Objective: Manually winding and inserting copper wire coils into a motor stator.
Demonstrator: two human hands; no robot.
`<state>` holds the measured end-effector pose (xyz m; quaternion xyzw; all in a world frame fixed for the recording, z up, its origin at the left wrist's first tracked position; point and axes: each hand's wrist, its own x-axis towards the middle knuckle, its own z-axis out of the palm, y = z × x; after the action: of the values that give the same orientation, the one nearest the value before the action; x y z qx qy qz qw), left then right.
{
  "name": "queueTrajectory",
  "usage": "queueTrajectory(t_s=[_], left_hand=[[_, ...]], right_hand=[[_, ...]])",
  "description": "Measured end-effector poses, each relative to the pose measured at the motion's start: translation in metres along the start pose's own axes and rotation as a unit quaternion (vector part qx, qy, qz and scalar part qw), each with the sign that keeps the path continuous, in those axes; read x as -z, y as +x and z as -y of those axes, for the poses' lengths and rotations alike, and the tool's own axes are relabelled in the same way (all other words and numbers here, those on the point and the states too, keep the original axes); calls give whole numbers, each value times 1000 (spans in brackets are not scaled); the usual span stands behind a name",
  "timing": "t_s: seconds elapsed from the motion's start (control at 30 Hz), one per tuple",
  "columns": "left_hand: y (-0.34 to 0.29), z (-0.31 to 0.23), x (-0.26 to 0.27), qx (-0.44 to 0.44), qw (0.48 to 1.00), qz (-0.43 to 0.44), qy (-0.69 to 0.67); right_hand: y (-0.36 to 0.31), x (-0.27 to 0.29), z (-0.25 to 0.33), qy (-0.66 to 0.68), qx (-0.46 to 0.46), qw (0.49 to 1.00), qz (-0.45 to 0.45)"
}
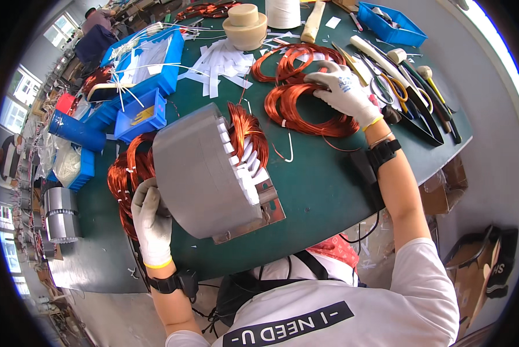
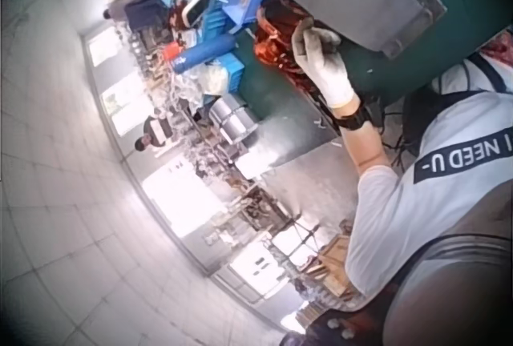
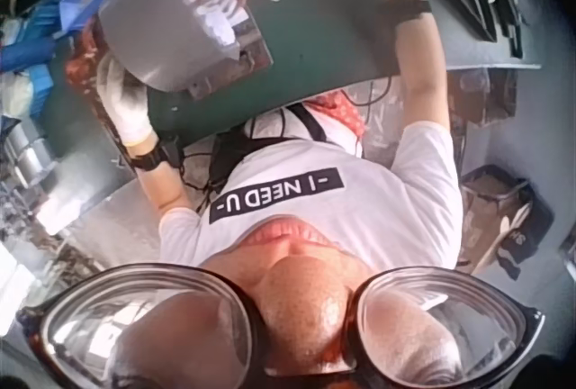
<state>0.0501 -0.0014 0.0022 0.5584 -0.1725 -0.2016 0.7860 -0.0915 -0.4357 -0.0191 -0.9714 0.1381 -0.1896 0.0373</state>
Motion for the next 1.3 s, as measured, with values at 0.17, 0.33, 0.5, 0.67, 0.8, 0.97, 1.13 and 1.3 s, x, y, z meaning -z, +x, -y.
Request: queueTrajectory(t_s=[0.17, 0.33, 0.5, 0.67, 0.8, 0.97, 1.13, 1.3], left_hand=[[1, 9, 10, 22, 999, 25, 30], [1, 1, 1, 23, 998, 15, 54], [3, 5, -1, 17, 999, 11, 25], [3, 5, 3, 8, 999, 10, 41], [2, 3, 8, 23, 998, 39, 37], [0, 1, 0, 21, 998, 36, 44], [3, 4, 2, 25, 999, 28, 34], [3, 5, 2, 20, 998, 41, 31]], right_hand=[[15, 27, 0, -17, -88, 990, 112], [35, 13, -10, -61, 30, 997, 25], [65, -22, -26, -40, 17, 997, 57], [67, -6, -23, 13, 61, 998, -9], [48, 53, -12, 193, -25, 980, -41], [41, 102, 9, 192, -4, 981, -40], [55, 91, 12, 201, 8, 979, 32], [50, 105, 9, 237, 92, 960, -117]])
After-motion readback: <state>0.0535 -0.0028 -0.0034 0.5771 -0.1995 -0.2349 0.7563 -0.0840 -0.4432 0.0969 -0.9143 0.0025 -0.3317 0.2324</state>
